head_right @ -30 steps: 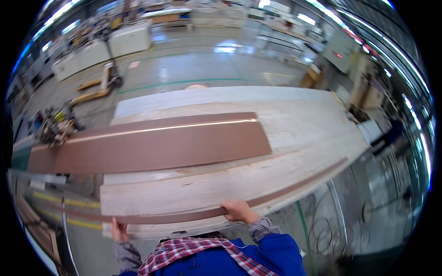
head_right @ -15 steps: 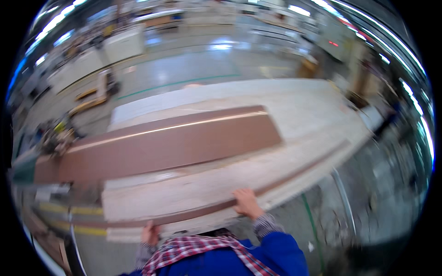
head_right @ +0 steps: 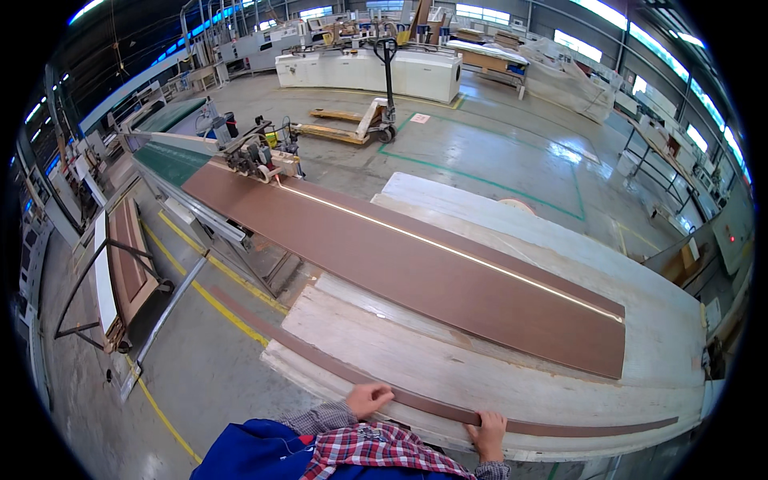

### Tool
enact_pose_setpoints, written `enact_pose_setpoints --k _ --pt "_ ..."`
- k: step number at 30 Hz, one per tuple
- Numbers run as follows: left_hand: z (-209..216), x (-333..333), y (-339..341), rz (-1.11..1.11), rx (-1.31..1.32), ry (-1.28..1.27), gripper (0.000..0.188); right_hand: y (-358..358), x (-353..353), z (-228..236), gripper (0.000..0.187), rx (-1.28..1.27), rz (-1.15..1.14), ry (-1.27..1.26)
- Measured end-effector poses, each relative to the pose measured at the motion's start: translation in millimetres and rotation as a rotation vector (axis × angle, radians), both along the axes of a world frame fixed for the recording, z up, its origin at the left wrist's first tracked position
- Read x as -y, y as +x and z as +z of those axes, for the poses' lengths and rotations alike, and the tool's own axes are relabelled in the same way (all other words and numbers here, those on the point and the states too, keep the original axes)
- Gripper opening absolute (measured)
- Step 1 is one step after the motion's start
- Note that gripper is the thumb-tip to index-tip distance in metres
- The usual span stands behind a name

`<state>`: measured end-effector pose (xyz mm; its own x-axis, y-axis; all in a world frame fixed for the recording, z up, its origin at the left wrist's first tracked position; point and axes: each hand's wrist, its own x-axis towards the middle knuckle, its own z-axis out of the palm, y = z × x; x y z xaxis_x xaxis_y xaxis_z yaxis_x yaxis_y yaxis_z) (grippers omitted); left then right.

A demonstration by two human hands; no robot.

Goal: The person assembles wooden panels by applying a brown veneer strip to a large white board using a pneumatic nail gun. They position the strip, secure it with the tool, and then flip the board to repeat the process on the other side. The person also retrieves additional veneer strips from a nearby rack and places them on the board for alignment.

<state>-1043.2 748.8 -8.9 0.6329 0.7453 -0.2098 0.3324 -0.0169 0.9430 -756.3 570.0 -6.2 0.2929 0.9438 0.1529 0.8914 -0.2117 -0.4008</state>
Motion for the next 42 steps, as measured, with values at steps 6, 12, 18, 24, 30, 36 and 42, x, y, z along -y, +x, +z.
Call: enact_pose_setpoints --k 6,12,18,24,30,36,42 --pt "11.0 -53.3 -52.9 -0.136 -0.335 0.926 0.05 -4.9 -1.3 -3.7 0.039 -0.021 -0.025 0.031" --pt "-14.7 -57.7 -55.5 -0.189 -0.343 0.834 0.05 -7.1 -0.2 -0.7 0.04 -0.014 -0.018 0.053" --pt "-18.1 -58.6 -53.4 -0.17 -0.317 0.832 0.045 -10.8 -3.8 7.8 0.041 -0.019 -0.052 0.019" --pt "-13.0 -56.5 -52.0 -0.155 -0.301 0.869 0.045 -14.6 -6.3 20.0 0.044 0.009 -0.069 -0.021" --pt "-14.5 -55.5 -51.0 -0.182 -0.313 0.842 0.044 -12.8 -3.0 9.5 0.04 -0.016 -0.064 0.061" --pt "-10.9 -56.0 -50.5 -0.162 -0.295 0.897 0.045 -5.0 -0.6 0.8 0.042 -0.025 -0.058 0.057" --pt "-4.7 -55.4 -51.1 -0.167 -0.326 0.891 0.047 -4.0 0.3 -2.7 0.043 -0.031 -0.049 0.05"
